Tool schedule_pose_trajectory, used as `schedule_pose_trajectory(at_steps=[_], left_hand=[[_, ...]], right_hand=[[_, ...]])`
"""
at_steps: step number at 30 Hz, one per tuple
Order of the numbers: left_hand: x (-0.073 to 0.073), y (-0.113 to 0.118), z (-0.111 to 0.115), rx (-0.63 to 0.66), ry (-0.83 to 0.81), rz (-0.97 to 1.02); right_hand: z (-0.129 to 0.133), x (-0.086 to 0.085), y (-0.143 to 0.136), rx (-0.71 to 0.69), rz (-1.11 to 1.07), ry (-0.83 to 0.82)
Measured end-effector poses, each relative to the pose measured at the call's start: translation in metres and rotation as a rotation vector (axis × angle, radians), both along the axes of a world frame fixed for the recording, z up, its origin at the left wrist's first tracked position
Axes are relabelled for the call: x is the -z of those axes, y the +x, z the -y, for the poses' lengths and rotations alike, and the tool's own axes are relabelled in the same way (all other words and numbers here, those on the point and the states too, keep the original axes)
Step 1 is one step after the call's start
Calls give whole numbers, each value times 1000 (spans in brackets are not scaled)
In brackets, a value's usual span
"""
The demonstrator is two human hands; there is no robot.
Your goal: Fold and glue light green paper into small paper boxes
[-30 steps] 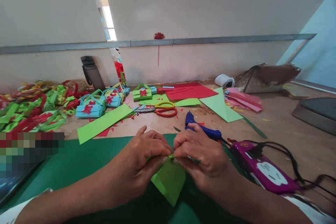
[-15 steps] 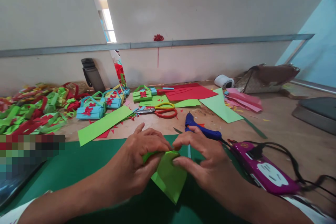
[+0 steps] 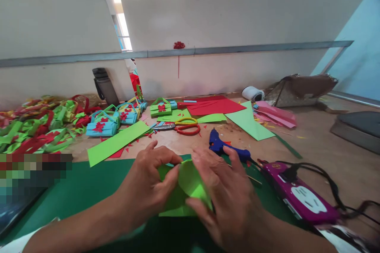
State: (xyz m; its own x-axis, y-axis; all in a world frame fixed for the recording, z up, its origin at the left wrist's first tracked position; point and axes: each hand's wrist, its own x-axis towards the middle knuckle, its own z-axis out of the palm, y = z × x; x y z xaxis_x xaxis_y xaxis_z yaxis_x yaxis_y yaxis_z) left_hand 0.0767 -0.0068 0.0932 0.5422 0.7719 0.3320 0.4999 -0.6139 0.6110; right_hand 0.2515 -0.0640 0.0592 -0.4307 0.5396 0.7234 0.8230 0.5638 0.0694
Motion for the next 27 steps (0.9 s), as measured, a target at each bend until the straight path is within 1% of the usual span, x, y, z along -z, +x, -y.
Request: schedule_pose_trajectory(at_steps=[2,4,8,12,14,19,27], left_hand=[[-1,1,0,-2,-13,-23],[-1,2,-1,4,-24,-41],[-1,1,-5,40,-35,-72],[0,0,-8,27,-21,-85],[2,-1,-9,29,15,-93],[7,-2,-8,36,216,-136],[4,-2,-2,73,259,-163]], right_hand=[[-1,2,-1,48,-28,-60],[-4,2,0,62,-85,-89],[-12,-1,6,39,-216,-153],[-16,-4,11,22,-347,-295],[-15,-4,11,3,-367,-315],[-12,-1,11,-81,-303,-190],[-12,2,12,-108,-98,-3]])
